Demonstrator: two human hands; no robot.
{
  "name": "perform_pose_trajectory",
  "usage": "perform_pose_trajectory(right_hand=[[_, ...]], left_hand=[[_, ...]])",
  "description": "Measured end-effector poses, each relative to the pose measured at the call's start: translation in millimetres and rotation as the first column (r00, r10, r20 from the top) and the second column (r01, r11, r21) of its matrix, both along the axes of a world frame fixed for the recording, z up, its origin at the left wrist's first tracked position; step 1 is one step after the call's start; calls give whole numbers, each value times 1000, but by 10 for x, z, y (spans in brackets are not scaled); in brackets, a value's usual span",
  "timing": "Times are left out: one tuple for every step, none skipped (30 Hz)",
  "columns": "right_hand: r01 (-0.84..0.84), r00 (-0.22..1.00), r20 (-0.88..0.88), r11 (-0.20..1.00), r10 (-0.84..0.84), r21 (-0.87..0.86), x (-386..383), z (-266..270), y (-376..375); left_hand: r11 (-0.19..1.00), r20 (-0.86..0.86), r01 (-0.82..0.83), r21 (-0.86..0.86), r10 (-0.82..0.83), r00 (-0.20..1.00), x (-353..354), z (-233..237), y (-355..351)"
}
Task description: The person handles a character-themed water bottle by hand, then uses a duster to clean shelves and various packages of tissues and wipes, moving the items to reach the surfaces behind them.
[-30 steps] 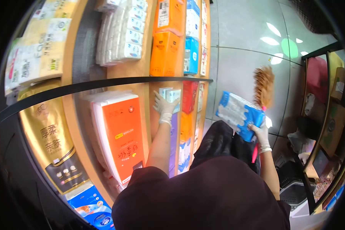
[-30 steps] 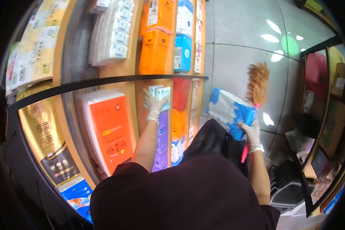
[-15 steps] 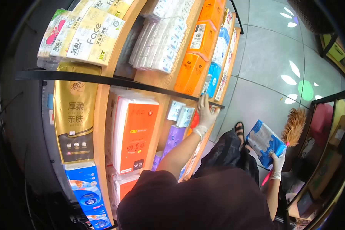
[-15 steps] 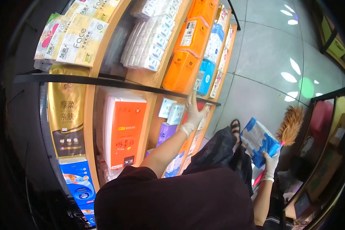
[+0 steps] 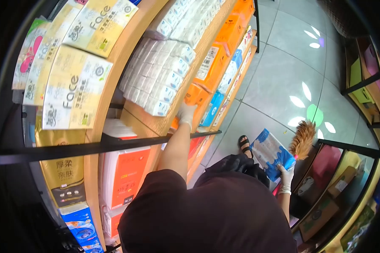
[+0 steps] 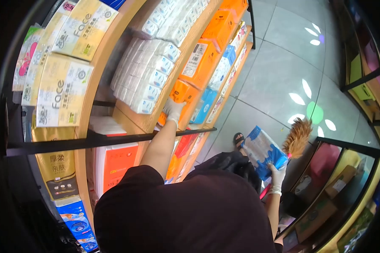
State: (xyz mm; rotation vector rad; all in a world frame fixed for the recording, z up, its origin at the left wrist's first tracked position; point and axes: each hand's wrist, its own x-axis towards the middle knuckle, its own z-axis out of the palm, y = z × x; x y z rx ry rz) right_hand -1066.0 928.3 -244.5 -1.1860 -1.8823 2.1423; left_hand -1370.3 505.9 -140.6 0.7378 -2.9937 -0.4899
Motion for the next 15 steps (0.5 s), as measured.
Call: perform_pose_trajectory(right_hand=[[-6, 1000, -15, 1000, 6, -4, -114, -3, 25], [-14, 1000, -22, 1000, 14, -6, -222, -7, 61], [-23, 999, -28, 1000, 23, -8, -334, -23, 95], [-36, 999, -31, 999, 35, -12, -433, -32, 121], [-54, 998, 31, 999, 54, 6, -517, -41, 167], [-66, 998, 22, 998, 65, 7, -568, -59, 202], [-77, 997, 5, 997, 77, 12, -658, -87, 235], [-91, 996, -13, 996, 91, 15, -749, -116, 260], [-111, 993, -38, 994, 110, -11, -825, -151, 294], [-139, 990, -24, 989, 138, -44, -922, -119, 338], [-169, 986, -5, 982, 169, -79, -1004, -88, 374], [-198, 979, 16, 973, 201, -116, -1075, -50, 420], [-243, 965, 82, 966, 250, -85, -1148, -32, 487], [-300, 947, 99, 951, 306, -69, -1214, -1, 556], [-356, 926, 113, 933, 360, -51, -1267, -15, 635]], left_hand=[[999, -27, -31, -16, 30, 999, 35, -16, 38], [996, -59, -47, -74, 43, 997, 63, -110, 41], [989, -91, -68, -132, 56, 994, 92, -203, 45], [969, -129, -74, -234, 45, 991, 144, -465, -32], [940, -162, -88, -331, 36, 986, 239, -619, -77], [938, -248, -31, -344, -59, 967, 343, -590, -50], [932, -337, 21, -361, -151, 929, 424, -558, -8], [920, -420, 68, -385, -241, 875, 490, -523, 30], [926, -450, 97, -365, -267, 852, 564, -559, 34], [938, -466, 118, -327, -269, 843, 627, -496, 100], [947, -480, 138, -289, -268, 836, 707, -430, 166], [955, -491, 158, -251, -266, 829, 799, -341, 243], [969, -534, 161, -190, -239, 811, 858, -297, 315], [974, -588, 187, -129, -227, 776, 901, -245, 402], [982, -620, 185, -43, -172, 765, 959, -207, 514]])
